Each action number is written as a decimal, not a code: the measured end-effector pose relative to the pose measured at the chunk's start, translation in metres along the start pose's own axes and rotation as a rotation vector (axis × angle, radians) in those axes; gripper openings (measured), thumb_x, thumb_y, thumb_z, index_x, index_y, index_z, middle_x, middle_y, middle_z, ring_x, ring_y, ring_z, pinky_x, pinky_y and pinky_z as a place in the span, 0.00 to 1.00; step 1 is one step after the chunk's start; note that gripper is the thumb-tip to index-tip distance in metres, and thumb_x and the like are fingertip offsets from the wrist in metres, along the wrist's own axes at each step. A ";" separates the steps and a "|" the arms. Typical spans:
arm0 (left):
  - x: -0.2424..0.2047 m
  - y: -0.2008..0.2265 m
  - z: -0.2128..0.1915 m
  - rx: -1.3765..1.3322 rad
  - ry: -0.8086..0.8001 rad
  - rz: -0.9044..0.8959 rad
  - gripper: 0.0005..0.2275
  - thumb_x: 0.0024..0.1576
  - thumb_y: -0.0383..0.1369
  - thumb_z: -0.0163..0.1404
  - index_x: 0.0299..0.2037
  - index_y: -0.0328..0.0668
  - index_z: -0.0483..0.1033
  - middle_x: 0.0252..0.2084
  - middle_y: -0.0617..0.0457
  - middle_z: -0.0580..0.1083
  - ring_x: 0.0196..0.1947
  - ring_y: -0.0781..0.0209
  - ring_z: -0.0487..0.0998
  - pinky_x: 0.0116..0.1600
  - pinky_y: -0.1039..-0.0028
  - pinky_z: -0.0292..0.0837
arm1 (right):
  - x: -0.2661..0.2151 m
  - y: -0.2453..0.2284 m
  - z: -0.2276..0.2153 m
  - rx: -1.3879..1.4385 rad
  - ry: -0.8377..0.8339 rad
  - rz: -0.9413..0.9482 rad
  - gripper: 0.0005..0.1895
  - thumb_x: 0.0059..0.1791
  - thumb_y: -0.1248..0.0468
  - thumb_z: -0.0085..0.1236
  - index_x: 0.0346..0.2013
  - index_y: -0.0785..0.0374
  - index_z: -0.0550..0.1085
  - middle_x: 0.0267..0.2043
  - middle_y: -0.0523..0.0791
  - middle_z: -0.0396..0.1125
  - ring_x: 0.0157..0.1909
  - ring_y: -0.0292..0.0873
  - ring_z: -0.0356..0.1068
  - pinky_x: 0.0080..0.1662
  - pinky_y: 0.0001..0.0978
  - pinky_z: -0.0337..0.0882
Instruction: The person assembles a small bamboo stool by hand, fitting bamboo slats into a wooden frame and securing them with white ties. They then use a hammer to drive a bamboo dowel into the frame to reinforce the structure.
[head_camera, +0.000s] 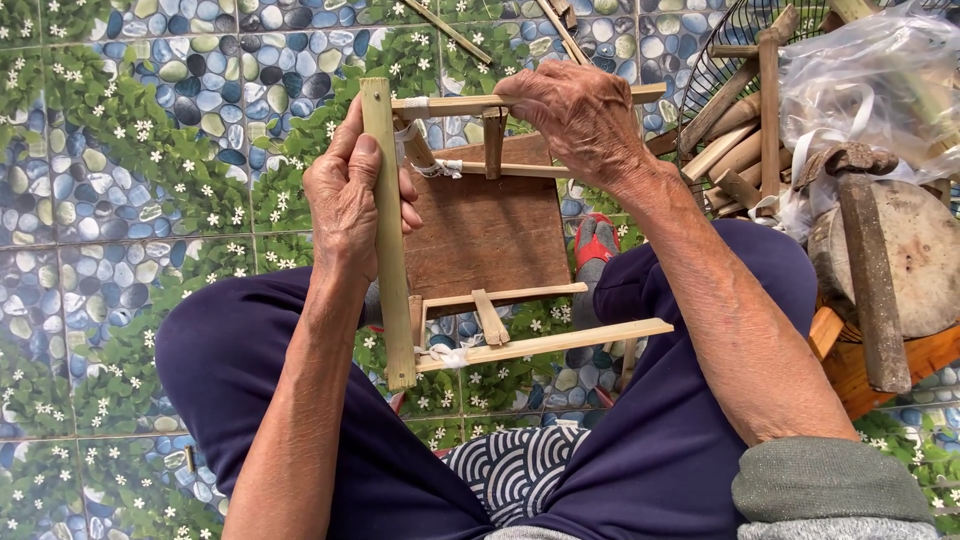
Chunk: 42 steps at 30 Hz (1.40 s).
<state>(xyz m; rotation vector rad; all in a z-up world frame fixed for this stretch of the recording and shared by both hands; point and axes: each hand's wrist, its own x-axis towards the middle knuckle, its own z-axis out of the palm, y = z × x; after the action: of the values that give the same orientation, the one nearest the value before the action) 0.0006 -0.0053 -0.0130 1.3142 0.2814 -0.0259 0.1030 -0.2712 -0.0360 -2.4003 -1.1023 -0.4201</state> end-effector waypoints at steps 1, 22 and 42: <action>0.000 -0.001 0.000 -0.002 -0.002 0.003 0.25 0.67 0.38 0.44 0.75 0.47 0.58 0.24 0.41 0.72 0.14 0.56 0.74 0.20 0.73 0.76 | 0.000 0.003 0.000 -0.015 -0.014 -0.023 0.09 0.64 0.59 0.53 0.54 0.56 0.78 0.42 0.45 0.71 0.42 0.51 0.73 0.39 0.43 0.70; 0.002 -0.004 0.000 -0.103 0.030 -0.003 0.27 0.64 0.38 0.48 0.74 0.41 0.59 0.24 0.39 0.74 0.13 0.56 0.75 0.21 0.74 0.77 | -0.003 0.006 -0.001 0.016 -0.041 -0.022 0.12 0.64 0.59 0.49 0.57 0.58 0.78 0.46 0.47 0.73 0.46 0.55 0.73 0.43 0.49 0.70; 0.000 -0.002 0.002 -0.055 0.033 0.011 0.27 0.65 0.39 0.47 0.74 0.40 0.60 0.24 0.41 0.74 0.13 0.57 0.74 0.20 0.75 0.76 | -0.005 0.000 0.008 -0.063 -0.002 -0.031 0.09 0.62 0.63 0.50 0.55 0.57 0.76 0.42 0.46 0.71 0.44 0.55 0.70 0.50 0.48 0.67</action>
<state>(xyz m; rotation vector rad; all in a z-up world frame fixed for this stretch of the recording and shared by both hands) 0.0007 -0.0080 -0.0149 1.2627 0.3010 0.0133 0.1003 -0.2701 -0.0450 -2.4406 -1.1448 -0.4698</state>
